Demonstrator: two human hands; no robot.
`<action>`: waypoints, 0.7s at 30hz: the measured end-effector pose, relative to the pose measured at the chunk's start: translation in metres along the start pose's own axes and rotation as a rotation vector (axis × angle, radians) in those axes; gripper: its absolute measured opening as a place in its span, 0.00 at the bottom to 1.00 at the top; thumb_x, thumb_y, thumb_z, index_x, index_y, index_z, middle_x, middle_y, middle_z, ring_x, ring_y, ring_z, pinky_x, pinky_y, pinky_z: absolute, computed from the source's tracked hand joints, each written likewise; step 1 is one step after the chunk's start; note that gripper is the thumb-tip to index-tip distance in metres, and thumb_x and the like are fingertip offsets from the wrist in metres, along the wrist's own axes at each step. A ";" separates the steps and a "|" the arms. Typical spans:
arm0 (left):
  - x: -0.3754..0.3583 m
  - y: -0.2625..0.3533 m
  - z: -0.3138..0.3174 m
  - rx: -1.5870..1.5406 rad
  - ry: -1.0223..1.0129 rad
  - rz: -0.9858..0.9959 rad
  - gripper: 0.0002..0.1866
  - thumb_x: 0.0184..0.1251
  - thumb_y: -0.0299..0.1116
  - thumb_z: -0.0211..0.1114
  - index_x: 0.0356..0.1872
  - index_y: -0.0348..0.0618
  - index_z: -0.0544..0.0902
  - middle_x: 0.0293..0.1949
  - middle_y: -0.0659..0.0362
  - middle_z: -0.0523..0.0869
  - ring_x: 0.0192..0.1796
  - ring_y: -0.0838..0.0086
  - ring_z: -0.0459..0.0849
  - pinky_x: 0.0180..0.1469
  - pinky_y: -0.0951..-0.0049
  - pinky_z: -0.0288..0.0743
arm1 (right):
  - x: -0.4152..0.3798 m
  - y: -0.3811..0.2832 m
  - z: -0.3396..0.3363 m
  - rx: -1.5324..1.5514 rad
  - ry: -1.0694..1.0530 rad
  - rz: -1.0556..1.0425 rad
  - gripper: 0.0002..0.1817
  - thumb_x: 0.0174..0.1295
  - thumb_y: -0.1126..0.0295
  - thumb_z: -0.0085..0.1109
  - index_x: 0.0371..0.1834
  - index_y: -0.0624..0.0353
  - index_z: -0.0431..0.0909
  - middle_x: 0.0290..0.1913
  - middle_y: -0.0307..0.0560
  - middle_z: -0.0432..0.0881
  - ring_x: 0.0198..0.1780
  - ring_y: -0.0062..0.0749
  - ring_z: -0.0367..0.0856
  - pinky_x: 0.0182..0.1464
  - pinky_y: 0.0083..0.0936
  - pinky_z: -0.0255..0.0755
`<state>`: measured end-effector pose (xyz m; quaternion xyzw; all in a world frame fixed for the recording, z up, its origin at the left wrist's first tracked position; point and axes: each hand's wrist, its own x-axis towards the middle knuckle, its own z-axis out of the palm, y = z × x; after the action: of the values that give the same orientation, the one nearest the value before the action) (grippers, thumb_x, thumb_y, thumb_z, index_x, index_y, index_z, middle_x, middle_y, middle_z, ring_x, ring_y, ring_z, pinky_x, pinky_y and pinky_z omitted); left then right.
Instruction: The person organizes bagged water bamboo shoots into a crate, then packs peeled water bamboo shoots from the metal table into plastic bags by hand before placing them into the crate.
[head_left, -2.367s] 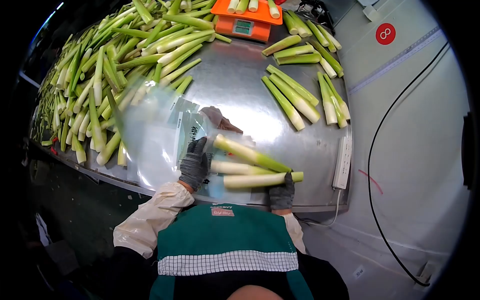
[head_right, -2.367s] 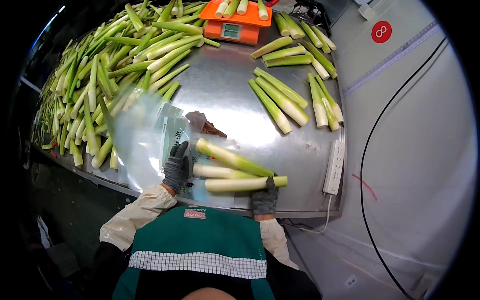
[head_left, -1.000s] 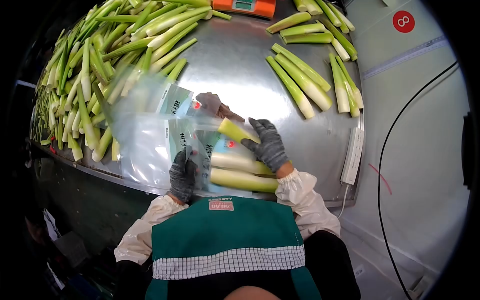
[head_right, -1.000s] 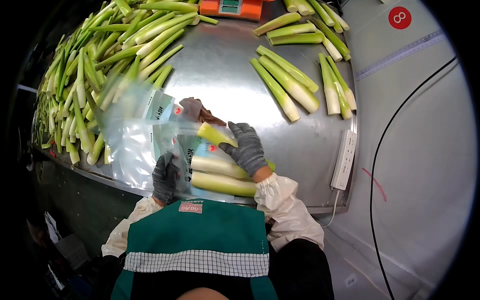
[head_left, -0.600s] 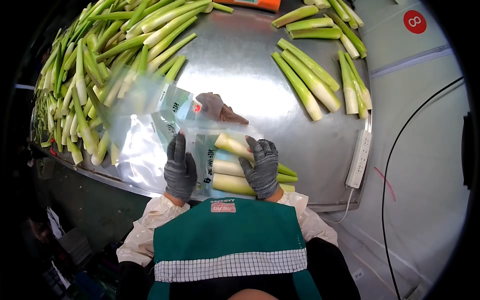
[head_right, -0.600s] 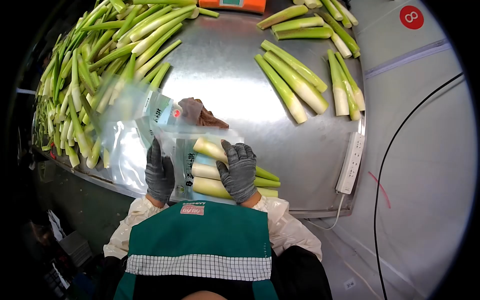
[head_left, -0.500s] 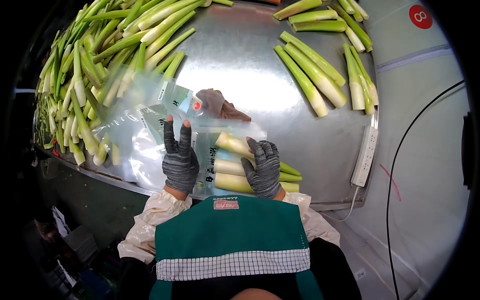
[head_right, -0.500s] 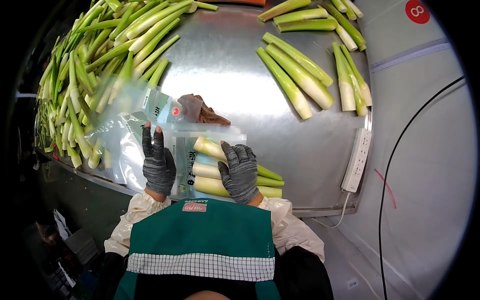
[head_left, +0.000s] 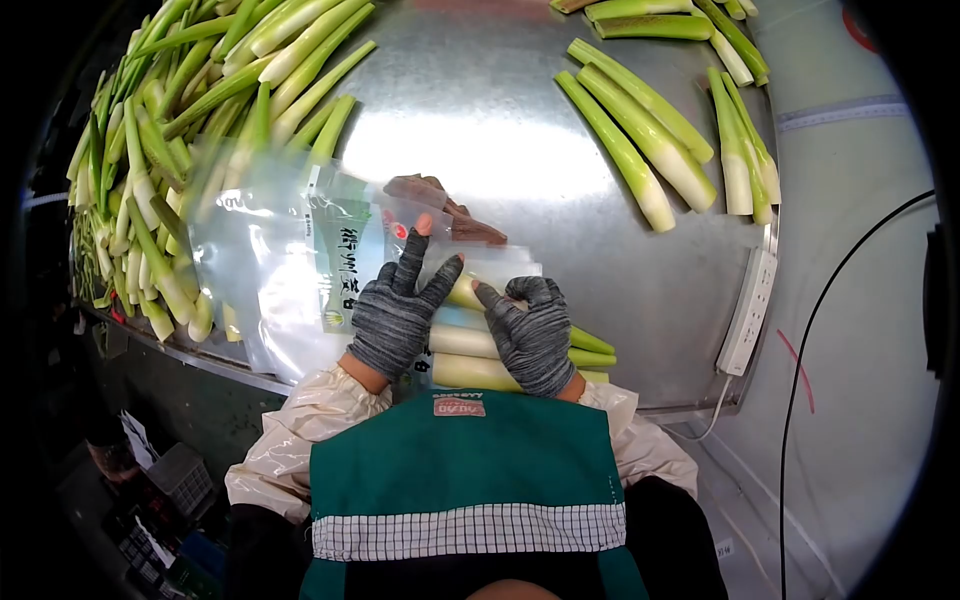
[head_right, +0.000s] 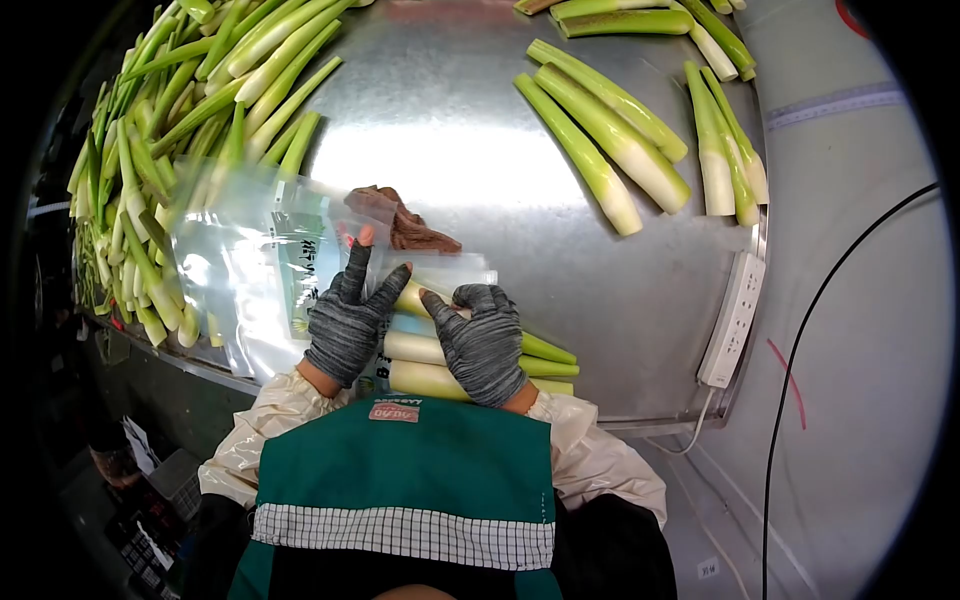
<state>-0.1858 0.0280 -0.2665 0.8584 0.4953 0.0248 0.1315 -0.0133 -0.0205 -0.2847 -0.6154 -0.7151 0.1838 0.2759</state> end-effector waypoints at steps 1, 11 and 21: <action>0.000 0.000 0.001 -0.002 -0.003 0.002 0.30 0.41 0.20 0.59 0.50 0.63 0.75 0.66 0.57 0.50 0.33 0.65 0.77 0.32 0.71 0.74 | 0.000 0.001 0.001 -0.005 0.001 -0.021 0.22 0.42 0.74 0.59 0.44 0.46 0.77 0.30 0.44 0.71 0.33 0.37 0.70 0.36 0.33 0.66; -0.002 -0.002 0.004 -0.036 -0.003 -0.005 0.28 0.43 0.19 0.58 0.49 0.62 0.76 0.65 0.57 0.54 0.35 0.64 0.77 0.34 0.70 0.74 | -0.035 0.008 -0.056 0.209 0.063 0.170 0.09 0.41 0.75 0.60 0.28 0.56 0.74 0.40 0.51 0.73 0.41 0.43 0.73 0.40 0.33 0.67; 0.000 -0.007 0.008 -0.051 0.082 0.071 0.29 0.42 0.18 0.57 0.49 0.59 0.76 0.65 0.55 0.56 0.35 0.64 0.78 0.31 0.71 0.75 | -0.320 -0.003 -0.166 -0.660 -0.999 1.282 0.44 0.35 0.68 0.66 0.61 0.55 0.57 0.59 0.66 0.59 0.57 0.44 0.67 0.50 0.23 0.67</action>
<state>-0.1902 0.0296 -0.2754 0.8701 0.4687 0.0771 0.1319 0.1164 -0.3477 -0.2075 -0.7946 -0.2855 0.3351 -0.4181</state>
